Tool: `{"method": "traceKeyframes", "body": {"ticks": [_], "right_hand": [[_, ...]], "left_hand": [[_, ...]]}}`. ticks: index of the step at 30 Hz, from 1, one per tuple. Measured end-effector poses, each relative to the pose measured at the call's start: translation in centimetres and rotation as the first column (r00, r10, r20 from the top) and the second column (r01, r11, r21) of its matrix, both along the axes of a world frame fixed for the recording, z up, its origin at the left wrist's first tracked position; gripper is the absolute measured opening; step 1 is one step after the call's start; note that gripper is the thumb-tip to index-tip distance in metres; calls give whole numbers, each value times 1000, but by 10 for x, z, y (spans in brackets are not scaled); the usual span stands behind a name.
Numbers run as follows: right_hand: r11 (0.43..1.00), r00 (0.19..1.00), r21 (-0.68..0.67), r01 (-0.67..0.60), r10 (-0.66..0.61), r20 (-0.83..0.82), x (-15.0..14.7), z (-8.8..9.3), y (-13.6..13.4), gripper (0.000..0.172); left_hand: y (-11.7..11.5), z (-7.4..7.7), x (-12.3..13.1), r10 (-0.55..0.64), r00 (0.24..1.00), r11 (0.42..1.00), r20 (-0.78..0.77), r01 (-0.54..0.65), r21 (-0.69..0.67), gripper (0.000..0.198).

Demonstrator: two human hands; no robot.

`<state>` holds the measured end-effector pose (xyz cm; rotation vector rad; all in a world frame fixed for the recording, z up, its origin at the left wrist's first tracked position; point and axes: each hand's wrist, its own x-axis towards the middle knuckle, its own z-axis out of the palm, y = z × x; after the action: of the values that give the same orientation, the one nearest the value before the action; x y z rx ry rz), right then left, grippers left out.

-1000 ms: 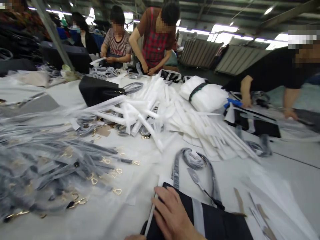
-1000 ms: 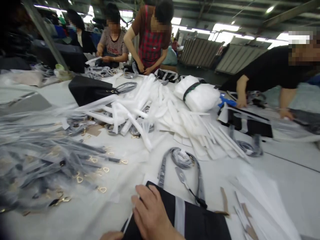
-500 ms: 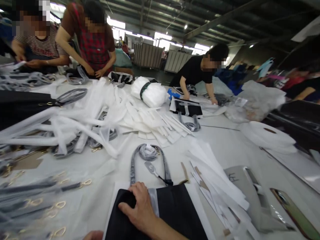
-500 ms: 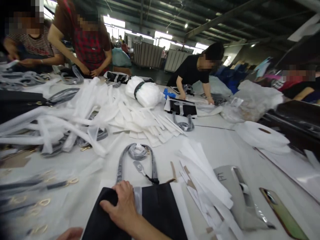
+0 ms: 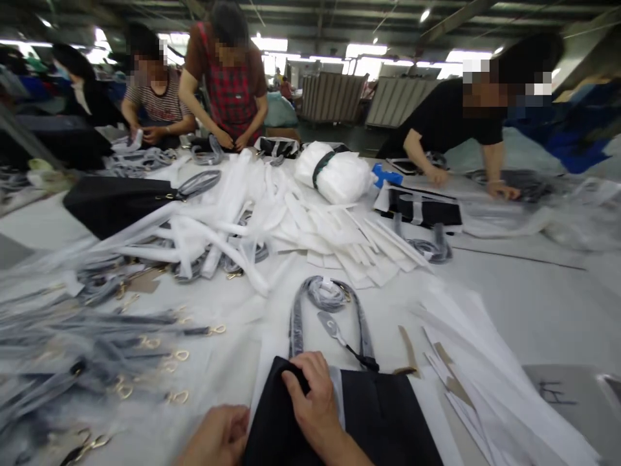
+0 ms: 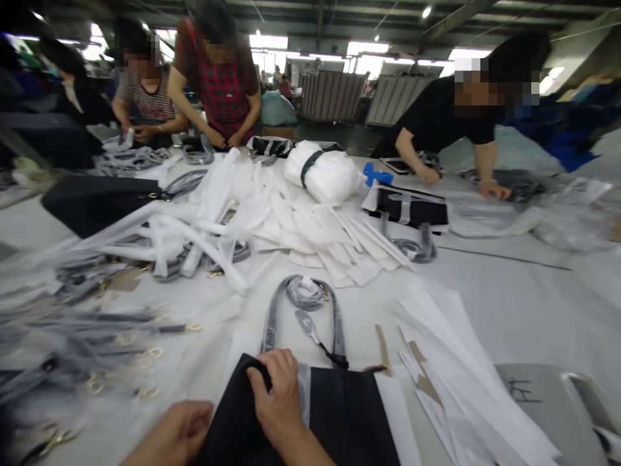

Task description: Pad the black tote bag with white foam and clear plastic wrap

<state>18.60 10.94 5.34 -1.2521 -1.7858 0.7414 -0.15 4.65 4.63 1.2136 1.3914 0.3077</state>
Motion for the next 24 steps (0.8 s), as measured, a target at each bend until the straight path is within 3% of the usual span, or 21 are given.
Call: {"method": "traceKeyframes", "body": {"ticks": [3,10,13,15,16,18,20,21,24], "right_hand": [[999,1000,40,-12,11,29,-1,-6,7,14],[996,992,65,-54,46,114,-7,-22,20,27],[990,987,118,-83,66,144,-7,-7,22,28],[955,972,242,-171,124,199,-10,13,22,33],[909,947,316,-273,197,252,-14,25,22,38],[729,805,375,-572,413,425,-26,48,22,48],[519,562,264,-813,585,584,-39,64,20,48],[454,456,180,-873,626,633,-45,69,19,46],[410,298,0,-912,663,687,-55,70,14,45]], "left_hand": [[14,20,1,-70,989,996,-133,62,-69,15],[31,30,-20,-67,996,983,-52,57,-172,4],[26,36,-22,-55,998,992,-21,53,-113,8],[22,38,-23,-60,998,995,-3,60,-77,12],[21,39,-24,-68,998,996,4,68,-62,12],[20,40,-27,-97,995,995,6,97,-30,11],[21,43,-30,-156,988,988,-6,156,5,8],[22,45,-32,-193,981,981,-6,193,17,9],[21,50,-36,-315,948,949,42,315,2,12]]}}
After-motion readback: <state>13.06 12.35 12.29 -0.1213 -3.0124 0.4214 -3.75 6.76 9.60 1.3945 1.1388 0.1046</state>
